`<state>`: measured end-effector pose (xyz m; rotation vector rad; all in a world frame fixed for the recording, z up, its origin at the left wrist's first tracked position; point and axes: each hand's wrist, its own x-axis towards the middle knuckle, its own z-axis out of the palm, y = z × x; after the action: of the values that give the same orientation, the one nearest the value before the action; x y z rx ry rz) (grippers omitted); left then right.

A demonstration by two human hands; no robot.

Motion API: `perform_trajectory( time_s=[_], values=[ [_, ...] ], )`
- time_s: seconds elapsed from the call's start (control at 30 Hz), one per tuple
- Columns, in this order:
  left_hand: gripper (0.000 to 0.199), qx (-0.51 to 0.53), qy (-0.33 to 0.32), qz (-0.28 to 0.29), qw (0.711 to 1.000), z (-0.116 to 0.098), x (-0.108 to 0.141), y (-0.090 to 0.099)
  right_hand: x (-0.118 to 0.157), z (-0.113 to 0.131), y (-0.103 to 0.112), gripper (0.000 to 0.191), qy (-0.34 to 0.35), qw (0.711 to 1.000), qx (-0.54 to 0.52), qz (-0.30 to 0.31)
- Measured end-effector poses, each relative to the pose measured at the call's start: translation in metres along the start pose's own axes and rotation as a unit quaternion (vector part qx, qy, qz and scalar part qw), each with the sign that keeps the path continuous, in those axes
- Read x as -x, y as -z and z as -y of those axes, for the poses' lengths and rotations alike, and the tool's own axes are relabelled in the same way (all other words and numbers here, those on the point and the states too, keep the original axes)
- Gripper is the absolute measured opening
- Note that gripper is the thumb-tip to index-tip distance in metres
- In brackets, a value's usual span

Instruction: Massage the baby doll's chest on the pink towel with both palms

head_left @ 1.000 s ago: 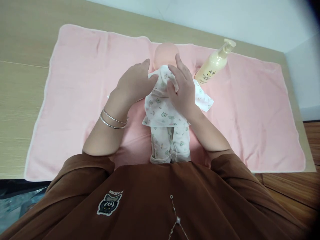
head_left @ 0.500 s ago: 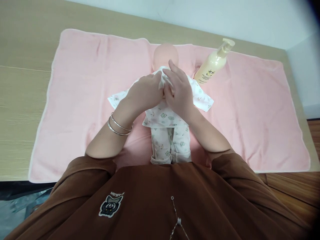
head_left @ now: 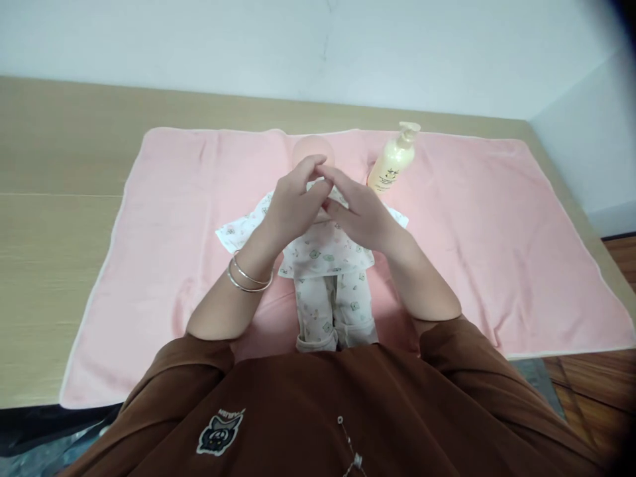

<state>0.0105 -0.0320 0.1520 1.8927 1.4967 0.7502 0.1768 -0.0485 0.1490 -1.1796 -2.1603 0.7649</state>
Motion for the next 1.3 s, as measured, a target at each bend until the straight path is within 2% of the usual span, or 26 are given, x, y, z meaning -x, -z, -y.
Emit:
perform_trajectory(
  time_s=[0.07,0.13,0.2,0.27,0.37,0.5,0.63,0.8,0.83,0.9,1.0,1.1,1.23,1.3],
  values=[
    [0.05,0.104,-0.026,-0.02,0.994,-0.015,-0.012,-0.008,0.002,-0.006,0.021,0.051,0.024,0.998,-0.023,-0.05],
    [0.047,0.214,-0.02,0.006,0.977,-0.029,-0.029,-0.02,0.001,-0.02,0.039,0.052,0.017,0.992,-0.014,-0.124],
    [0.049,0.292,0.021,0.061,0.954,-0.038,-0.052,-0.034,-0.002,-0.041,0.054,0.055,-0.04,0.977,0.051,-0.201],
    [0.056,0.342,0.052,0.072,0.936,-0.041,-0.078,-0.05,-0.007,-0.065,0.065,0.056,-0.117,0.951,0.147,-0.244],
    [0.063,0.437,0.08,0.064,0.894,-0.038,-0.113,-0.076,-0.015,-0.099,0.074,0.058,-0.169,0.933,0.209,-0.239],
    [0.063,0.508,0.114,0.108,0.847,-0.036,-0.145,-0.097,-0.027,-0.124,0.067,0.063,-0.148,0.937,0.242,-0.204],
    [0.065,0.54,0.124,0.109,0.825,-0.048,-0.155,-0.097,-0.033,-0.119,0.057,0.072,-0.161,0.92,0.305,-0.184],
    [0.078,0.601,0.173,0.116,0.772,-0.057,-0.15,-0.089,-0.037,-0.109,0.053,0.066,-0.159,0.905,0.344,-0.194],
    [0.079,0.6,0.176,0.117,0.772,-0.056,-0.148,-0.089,-0.038,-0.108,0.053,0.062,-0.161,0.904,0.34,-0.203],
    [0.076,0.566,0.16,0.118,0.8,-0.048,-0.146,-0.088,-0.043,-0.105,0.053,0.053,-0.17,0.903,0.33,-0.218],
    [0.066,0.469,0.06,0.114,0.874,-0.031,-0.141,-0.082,-0.05,-0.1,0.053,0.053,-0.21,0.892,0.343,-0.207],
    [0.063,0.379,-0.03,0.098,0.92,-0.015,-0.124,-0.062,-0.054,-0.099,0.053,0.054,-0.231,0.884,0.349,-0.208],
    [0.062,0.256,-0.035,0.05,0.965,-0.004,-0.079,-0.023,-0.051,-0.101,0.052,0.058,-0.231,0.885,0.33,-0.235],
    [0.064,0.27,-0.005,0.056,0.961,-0.003,-0.053,-0.005,-0.049,-0.099,0.052,0.063,-0.244,0.887,0.316,-0.231]
  ],
)
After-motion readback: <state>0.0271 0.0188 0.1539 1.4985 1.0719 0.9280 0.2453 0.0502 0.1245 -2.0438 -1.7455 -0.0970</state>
